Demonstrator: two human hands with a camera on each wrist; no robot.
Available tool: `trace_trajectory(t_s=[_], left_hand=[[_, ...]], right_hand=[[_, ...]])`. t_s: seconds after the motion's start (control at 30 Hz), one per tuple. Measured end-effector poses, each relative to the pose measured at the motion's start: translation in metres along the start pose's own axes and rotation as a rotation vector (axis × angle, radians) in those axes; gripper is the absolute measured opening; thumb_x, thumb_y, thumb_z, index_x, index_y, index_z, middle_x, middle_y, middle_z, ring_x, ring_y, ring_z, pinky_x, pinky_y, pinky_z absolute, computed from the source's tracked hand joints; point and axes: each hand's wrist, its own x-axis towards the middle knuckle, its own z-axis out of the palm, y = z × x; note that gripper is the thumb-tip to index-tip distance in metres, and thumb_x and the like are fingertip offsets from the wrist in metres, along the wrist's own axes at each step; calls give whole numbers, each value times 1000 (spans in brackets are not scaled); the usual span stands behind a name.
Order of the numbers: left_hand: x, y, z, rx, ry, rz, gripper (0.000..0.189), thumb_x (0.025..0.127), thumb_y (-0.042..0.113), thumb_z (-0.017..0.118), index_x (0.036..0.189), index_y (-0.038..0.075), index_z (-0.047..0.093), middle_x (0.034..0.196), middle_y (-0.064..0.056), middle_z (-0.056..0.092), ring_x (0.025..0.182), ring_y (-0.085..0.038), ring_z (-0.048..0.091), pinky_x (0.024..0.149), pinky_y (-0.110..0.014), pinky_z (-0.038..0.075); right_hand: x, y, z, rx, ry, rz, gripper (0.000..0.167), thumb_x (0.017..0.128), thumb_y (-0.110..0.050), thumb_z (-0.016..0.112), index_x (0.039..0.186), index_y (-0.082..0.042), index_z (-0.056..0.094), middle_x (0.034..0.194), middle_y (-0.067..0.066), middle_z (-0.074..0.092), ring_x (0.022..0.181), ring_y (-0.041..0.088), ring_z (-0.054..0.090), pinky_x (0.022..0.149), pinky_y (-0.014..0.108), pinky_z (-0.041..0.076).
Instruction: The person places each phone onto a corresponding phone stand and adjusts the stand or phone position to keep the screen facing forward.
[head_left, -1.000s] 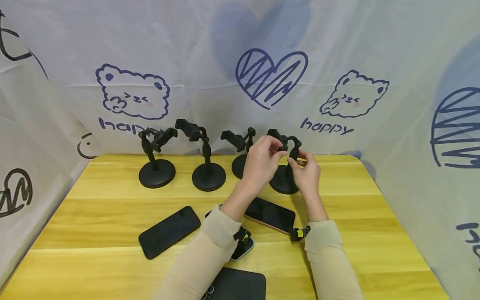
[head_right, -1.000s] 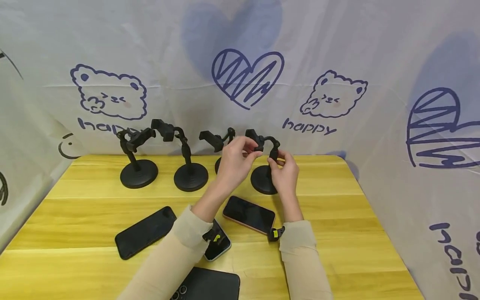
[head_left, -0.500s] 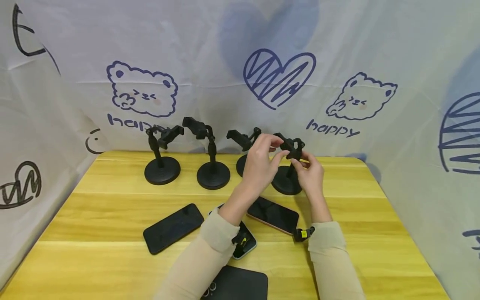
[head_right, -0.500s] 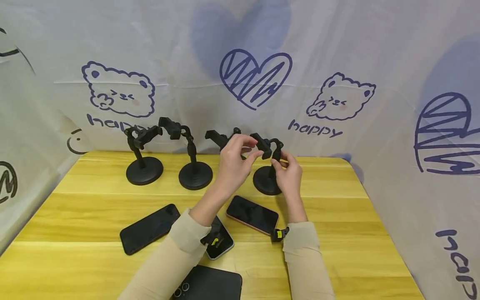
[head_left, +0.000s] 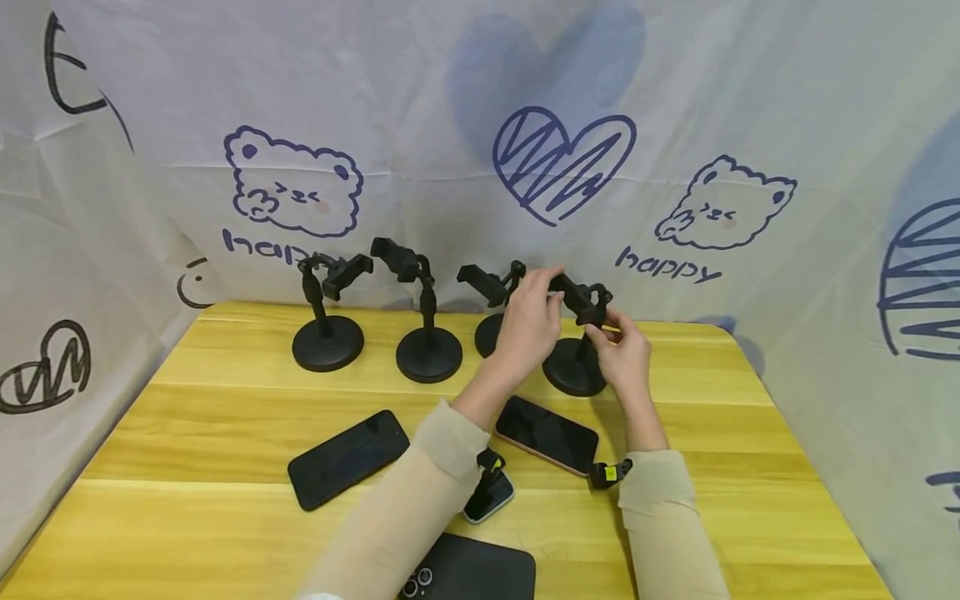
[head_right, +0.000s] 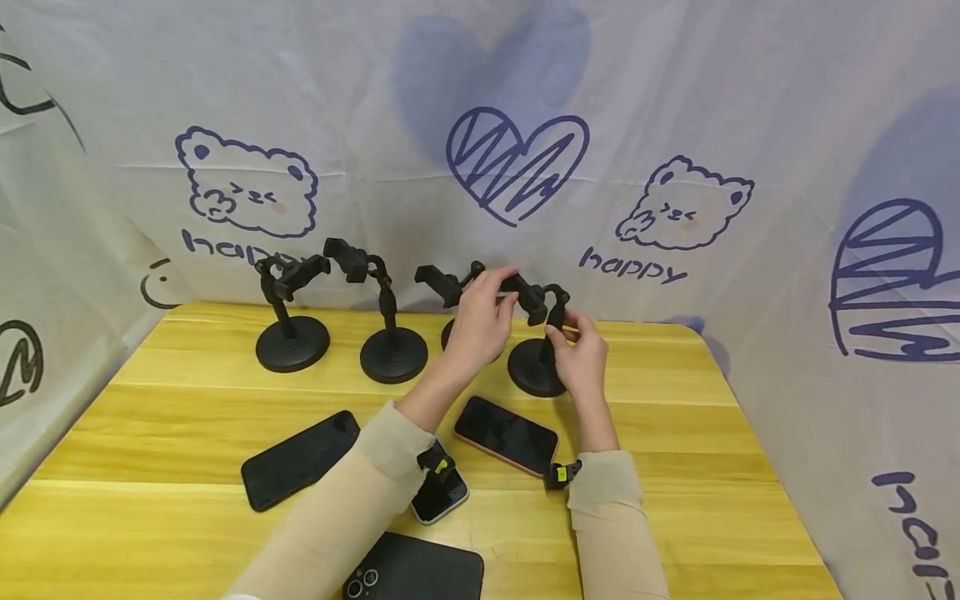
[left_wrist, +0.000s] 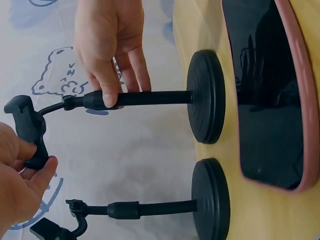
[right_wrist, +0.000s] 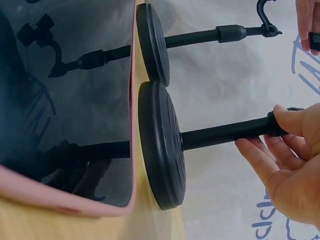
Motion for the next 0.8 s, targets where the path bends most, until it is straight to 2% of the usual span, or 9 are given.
trace_trajectory(t_s=[0.07, 0.23, 0.4, 0.57, 0.67, 0.73, 0.8], left_hand=[[-1, -1, 2, -15, 40, -5, 32, 106, 5, 59, 138, 1, 61, 134, -15, 63, 109, -27, 68, 89, -30, 59], [-3, -2, 1, -42, 103, 8, 27, 105, 3, 60, 131, 2, 67, 127, -15, 67, 104, -26, 70, 86, -29, 60], [-5, -2, -2, -62, 108, 10, 24, 105, 3, 61, 127, 2, 67, 122, -15, 68, 104, -26, 71, 86, -28, 61], [-11, 1, -6, -95, 99, 6, 22, 104, 5, 62, 125, 2, 67, 119, -14, 68, 103, -25, 71, 85, -27, 61], [-17, 3, -8, -121, 95, -5, 21, 103, 7, 65, 123, 2, 68, 117, -13, 68, 102, -24, 71, 84, -26, 60], [-21, 4, -10, -134, 94, -12, 21, 102, 8, 66, 122, 3, 69, 115, -12, 69, 100, -23, 70, 83, -25, 59], [-25, 5, -11, -148, 94, -19, 21, 101, 9, 67, 122, 4, 70, 114, -11, 69, 98, -22, 70, 81, -24, 59]], right_hand=[[-1, -1, 0, -2, -2, 1, 40, 99, -7, 71, 137, 5, 62, 127, 26, 66, 114, 40, 69, 97, 51, 58], [0, -4, 0, 9, -12, 7, 41, 99, -6, 70, 137, 5, 62, 128, 26, 66, 115, 40, 69, 98, 51, 57], [-1, -6, 0, 14, -5, 28, 41, 98, -8, 72, 136, 4, 63, 130, 24, 67, 115, 39, 69, 99, 51, 57], [-1, -6, -2, -44, 16, 32, 34, 95, -11, 77, 123, 6, 66, 126, 25, 67, 115, 40, 70, 96, 51, 58], [-2, -7, -8, -79, 6, 16, 34, 94, -10, 78, 122, 5, 68, 125, 26, 68, 115, 41, 69, 96, 51, 58], [-2, -10, -15, -86, -7, 5, 34, 94, -10, 78, 124, 3, 69, 126, 24, 69, 115, 39, 70, 94, 46, 60], [-2, -13, -23, -56, -21, 8, 34, 95, -11, 76, 127, -1, 70, 128, 20, 70, 114, 34, 71, 88, 34, 61]])
